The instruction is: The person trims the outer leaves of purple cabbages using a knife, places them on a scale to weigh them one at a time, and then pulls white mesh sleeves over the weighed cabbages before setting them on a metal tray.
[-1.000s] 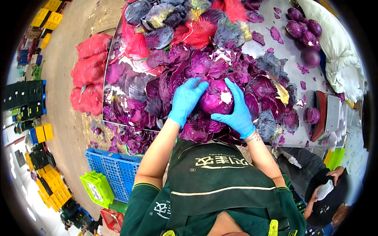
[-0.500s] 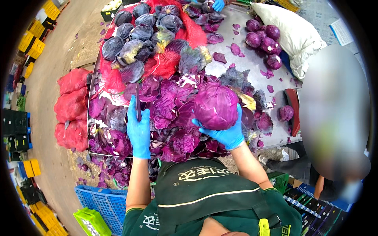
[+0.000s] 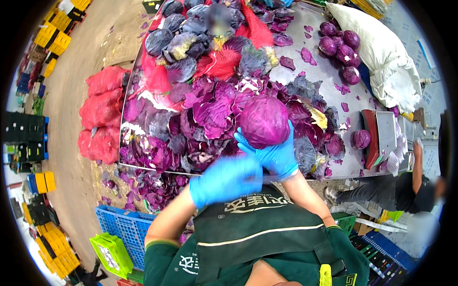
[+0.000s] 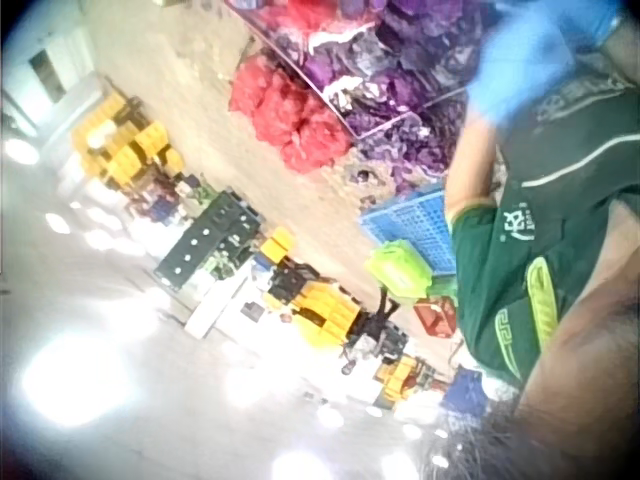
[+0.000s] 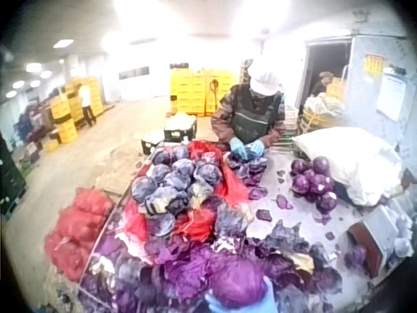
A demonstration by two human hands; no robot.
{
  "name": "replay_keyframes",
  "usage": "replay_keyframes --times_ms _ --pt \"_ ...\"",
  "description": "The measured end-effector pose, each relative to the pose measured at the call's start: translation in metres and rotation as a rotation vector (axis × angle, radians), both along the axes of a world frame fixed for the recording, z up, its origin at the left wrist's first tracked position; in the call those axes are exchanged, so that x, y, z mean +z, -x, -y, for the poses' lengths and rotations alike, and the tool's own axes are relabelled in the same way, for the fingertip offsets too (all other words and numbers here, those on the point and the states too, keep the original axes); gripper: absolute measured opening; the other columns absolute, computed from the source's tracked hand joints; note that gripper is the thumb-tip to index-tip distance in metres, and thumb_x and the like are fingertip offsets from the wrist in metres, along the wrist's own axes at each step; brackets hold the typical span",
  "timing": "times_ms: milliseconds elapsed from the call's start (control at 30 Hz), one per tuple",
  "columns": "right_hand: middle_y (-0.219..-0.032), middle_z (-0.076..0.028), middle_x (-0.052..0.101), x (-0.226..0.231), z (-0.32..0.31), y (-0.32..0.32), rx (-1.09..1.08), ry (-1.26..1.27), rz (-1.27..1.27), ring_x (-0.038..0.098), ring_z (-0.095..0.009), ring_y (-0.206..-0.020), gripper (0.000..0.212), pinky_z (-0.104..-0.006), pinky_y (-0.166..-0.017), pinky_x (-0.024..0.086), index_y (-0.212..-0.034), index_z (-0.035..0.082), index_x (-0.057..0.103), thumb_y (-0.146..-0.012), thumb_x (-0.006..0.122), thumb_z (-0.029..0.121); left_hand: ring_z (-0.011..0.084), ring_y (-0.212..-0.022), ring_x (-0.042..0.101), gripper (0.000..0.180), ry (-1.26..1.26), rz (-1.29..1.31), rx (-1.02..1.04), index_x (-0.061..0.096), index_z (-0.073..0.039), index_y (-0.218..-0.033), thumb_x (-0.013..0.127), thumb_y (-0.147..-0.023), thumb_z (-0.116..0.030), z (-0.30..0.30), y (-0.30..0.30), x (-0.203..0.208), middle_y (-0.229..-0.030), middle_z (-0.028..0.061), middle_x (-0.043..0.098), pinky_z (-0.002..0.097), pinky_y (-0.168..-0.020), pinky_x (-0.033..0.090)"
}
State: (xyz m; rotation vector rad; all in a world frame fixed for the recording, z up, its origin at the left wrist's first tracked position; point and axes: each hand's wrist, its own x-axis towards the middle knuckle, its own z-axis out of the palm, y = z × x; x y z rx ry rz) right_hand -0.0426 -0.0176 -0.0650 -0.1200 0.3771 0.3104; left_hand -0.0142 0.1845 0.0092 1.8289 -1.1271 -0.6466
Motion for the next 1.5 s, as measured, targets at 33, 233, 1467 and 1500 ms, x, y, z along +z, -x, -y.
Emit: replay_keyframes --times_ms 33,233,1467,1500 --pt "-0.155 -0.016 0.036 0.019 -0.005 -0.006 0.03 -0.242 0.002 0.034 -0.041 -0.142 0.086 -0.0576 -0.119 0.023 -0.155 0.017 0.028 -0.088 0.048 0.067 0.0214 -0.081 0.061 0.019 0.024 -0.289 -0.111 0.064 -0.009 -0.095 0.076 -0.083 -0.019 -0.014 0.018 0.001 -0.086 0.0091 0.06 0.0343 -0.072 0.049" --pt "-0.157 -0.015 0.035 0.024 0.009 -0.009 -0.102 -0.437 0.138 0.035 -0.038 -0.143 0.078 -0.0585 -0.117 0.025 -0.154 0.018 0.032 -0.092 0.046 0.063 0.0165 -0.094 0.065 0.036 -0.241 0.281 0.985 0.065 -0.007 -0.121 0.073 -0.086 -0.006 -0.068 -0.025 -0.011 -0.104 0.0066 0.066 0.0316 -0.08 0.053" --pt "-0.152 -0.018 0.04 0.036 0.04 0.009 -0.231 0.168 0.413 0.038 -0.036 -0.141 0.076 -0.0551 -0.118 0.028 -0.15 0.009 0.035 -0.093 0.038 0.06 0.0313 -0.088 0.071 0.059 0.265 0.498 0.572 0.058 -0.005 -0.132 0.076 -0.076 -0.006 0.087 -0.012 -0.01 -0.109 0.0184 0.068 0.0368 -0.071 0.056" --pt "-0.15 -0.02 0.041 0.026 0.041 0.005 -0.245 -0.061 0.268 0.037 -0.037 -0.142 0.076 -0.0569 -0.119 0.026 -0.149 0.008 0.036 -0.094 0.038 0.061 0.027 -0.086 0.071 0.047 0.385 0.413 0.562 0.062 -0.002 -0.124 0.073 -0.077 -0.001 0.086 -0.016 -0.013 -0.106 0.0159 0.069 0.0336 -0.071 0.056"
